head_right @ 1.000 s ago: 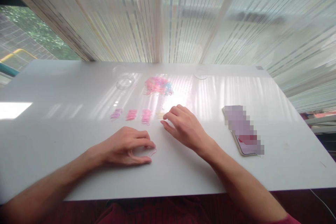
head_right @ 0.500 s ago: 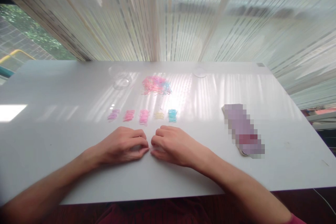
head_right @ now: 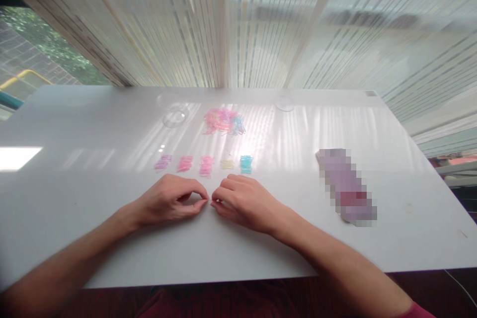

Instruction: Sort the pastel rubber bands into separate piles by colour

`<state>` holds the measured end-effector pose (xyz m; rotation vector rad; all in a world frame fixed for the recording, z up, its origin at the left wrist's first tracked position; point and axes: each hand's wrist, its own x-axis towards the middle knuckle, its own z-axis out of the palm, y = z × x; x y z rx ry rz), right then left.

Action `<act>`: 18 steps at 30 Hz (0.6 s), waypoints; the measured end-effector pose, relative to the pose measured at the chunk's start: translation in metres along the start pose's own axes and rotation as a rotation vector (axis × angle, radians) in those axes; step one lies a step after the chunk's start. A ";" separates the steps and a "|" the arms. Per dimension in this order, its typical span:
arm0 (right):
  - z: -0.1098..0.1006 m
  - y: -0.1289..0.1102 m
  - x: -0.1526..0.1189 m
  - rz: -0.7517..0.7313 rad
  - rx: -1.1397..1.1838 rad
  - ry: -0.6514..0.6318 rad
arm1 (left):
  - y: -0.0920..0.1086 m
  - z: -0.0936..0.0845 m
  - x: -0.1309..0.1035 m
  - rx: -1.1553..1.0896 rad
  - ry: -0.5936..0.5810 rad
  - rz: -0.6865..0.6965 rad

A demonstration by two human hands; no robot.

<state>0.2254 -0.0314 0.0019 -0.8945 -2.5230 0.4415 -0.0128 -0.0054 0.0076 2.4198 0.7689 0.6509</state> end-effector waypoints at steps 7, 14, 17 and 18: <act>0.001 0.001 0.001 0.014 0.012 0.077 | -0.001 -0.003 0.001 -0.017 0.043 0.024; -0.001 0.001 0.000 0.036 0.015 0.083 | -0.003 -0.005 0.000 0.031 0.043 0.027; -0.001 0.001 0.001 0.041 0.010 0.084 | -0.004 -0.006 0.000 0.062 0.043 0.022; -0.001 0.001 0.001 0.041 0.008 0.086 | -0.003 -0.007 0.000 0.069 0.042 0.021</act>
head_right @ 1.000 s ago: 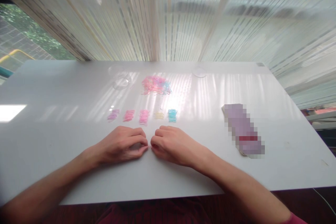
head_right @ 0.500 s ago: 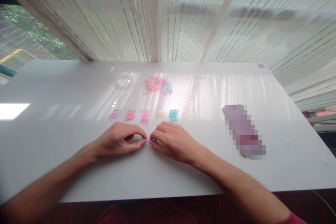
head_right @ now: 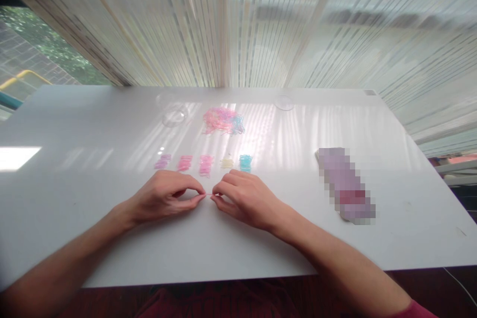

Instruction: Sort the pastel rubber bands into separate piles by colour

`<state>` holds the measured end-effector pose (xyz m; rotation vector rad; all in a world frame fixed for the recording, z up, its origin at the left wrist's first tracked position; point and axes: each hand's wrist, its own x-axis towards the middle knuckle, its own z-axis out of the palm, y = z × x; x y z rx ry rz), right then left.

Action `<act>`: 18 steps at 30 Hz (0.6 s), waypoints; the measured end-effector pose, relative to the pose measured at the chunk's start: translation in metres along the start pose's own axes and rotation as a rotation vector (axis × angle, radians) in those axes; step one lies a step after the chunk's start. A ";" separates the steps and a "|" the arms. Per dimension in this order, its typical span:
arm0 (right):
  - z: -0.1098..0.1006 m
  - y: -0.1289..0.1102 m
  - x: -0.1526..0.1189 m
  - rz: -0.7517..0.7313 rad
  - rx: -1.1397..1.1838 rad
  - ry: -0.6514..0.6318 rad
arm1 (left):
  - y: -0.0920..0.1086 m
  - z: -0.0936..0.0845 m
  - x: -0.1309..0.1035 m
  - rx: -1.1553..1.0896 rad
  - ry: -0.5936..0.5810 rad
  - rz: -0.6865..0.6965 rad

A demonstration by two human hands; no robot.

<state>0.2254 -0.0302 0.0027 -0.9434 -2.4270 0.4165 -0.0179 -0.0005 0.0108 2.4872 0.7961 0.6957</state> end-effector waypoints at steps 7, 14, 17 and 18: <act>0.000 0.001 0.000 0.009 -0.011 0.002 | -0.005 -0.012 -0.001 0.028 -0.017 0.007; -0.001 0.000 0.000 -0.003 0.015 -0.068 | -0.036 -0.048 -0.009 0.104 0.064 -0.152; -0.001 0.000 0.000 -0.009 0.021 -0.103 | -0.043 -0.052 -0.010 0.114 0.017 -0.223; -0.001 0.000 0.001 -0.012 0.022 -0.110 | -0.044 -0.052 -0.011 0.114 -0.006 -0.243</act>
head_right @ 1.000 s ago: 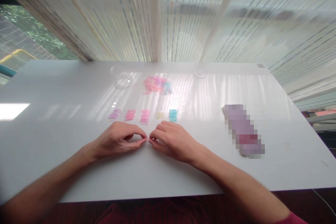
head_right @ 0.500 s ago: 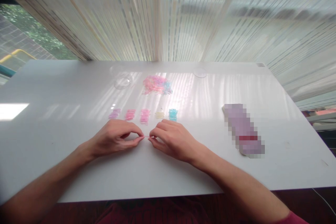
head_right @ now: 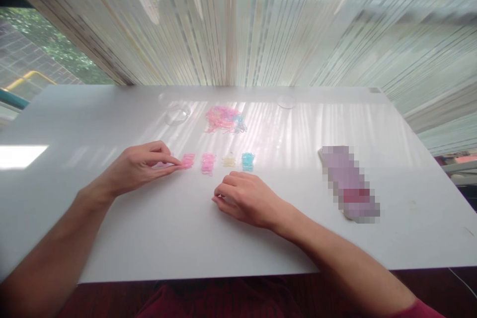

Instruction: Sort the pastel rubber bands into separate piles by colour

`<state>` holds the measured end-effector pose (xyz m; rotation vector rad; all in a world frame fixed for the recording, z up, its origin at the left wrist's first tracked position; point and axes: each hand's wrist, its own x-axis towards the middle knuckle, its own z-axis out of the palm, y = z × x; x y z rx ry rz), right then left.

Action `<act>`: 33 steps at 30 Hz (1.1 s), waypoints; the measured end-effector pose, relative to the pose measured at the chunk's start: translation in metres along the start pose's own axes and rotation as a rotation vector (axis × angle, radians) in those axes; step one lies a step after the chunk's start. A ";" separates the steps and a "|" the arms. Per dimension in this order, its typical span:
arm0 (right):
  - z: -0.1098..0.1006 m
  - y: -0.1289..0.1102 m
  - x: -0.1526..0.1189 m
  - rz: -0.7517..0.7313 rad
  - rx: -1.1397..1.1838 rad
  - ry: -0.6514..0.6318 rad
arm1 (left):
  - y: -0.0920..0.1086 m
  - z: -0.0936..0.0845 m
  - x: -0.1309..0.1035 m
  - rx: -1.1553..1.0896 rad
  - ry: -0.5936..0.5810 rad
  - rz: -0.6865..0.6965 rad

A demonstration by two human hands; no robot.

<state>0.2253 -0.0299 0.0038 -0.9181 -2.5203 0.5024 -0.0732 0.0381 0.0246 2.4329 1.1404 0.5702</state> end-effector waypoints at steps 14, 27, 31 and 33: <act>0.000 0.001 0.000 -0.008 -0.016 -0.035 | 0.000 0.000 -0.001 0.021 -0.068 -0.059; 0.001 0.002 0.000 0.002 -0.007 -0.052 | -0.001 0.000 -0.003 0.047 -0.088 -0.100; 0.000 0.001 -0.001 0.001 -0.002 -0.057 | 0.000 0.000 -0.003 0.049 -0.091 -0.099; 0.000 0.001 -0.001 0.001 0.002 -0.063 | 0.000 0.000 -0.003 0.042 -0.094 -0.096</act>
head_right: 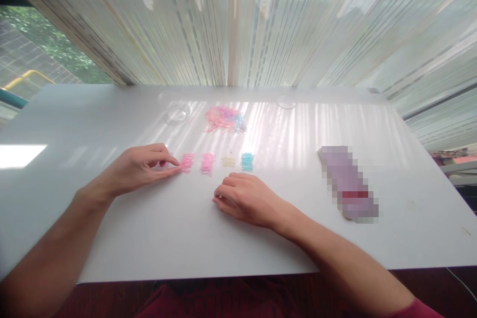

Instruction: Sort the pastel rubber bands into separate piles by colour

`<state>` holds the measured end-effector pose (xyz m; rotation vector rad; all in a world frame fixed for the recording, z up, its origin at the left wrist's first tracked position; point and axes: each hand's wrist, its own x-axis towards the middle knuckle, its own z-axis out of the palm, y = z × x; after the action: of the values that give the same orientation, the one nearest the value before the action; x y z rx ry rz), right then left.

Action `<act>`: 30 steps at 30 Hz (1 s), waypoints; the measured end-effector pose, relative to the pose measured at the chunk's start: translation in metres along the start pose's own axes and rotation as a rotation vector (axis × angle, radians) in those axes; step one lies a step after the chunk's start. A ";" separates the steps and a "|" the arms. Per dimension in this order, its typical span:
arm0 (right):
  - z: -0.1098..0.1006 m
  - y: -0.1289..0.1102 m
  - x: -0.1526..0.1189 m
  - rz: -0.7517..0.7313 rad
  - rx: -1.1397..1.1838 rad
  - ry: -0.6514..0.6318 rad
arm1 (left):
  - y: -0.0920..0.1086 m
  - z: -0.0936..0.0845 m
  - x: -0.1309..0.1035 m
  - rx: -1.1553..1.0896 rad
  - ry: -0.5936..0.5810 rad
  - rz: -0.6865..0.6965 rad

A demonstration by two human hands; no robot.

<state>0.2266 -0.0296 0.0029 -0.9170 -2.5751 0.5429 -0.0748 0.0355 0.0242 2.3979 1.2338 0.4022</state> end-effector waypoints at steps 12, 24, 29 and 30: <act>0.000 0.000 0.000 0.006 0.008 -0.025 | 0.008 0.007 0.002 0.048 0.039 0.030; 0.002 0.002 0.000 -0.007 0.033 0.011 | 0.000 0.009 0.004 -0.017 0.145 0.067; -0.016 0.013 0.003 0.019 0.062 0.168 | -0.002 0.006 0.011 -0.036 0.275 0.037; -0.022 0.018 0.005 0.043 0.070 0.227 | -0.002 0.005 0.014 -0.052 0.285 0.024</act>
<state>0.2427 -0.0083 0.0146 -0.9533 -2.3245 0.5054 -0.0661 0.0469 0.0198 2.3723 1.2942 0.7967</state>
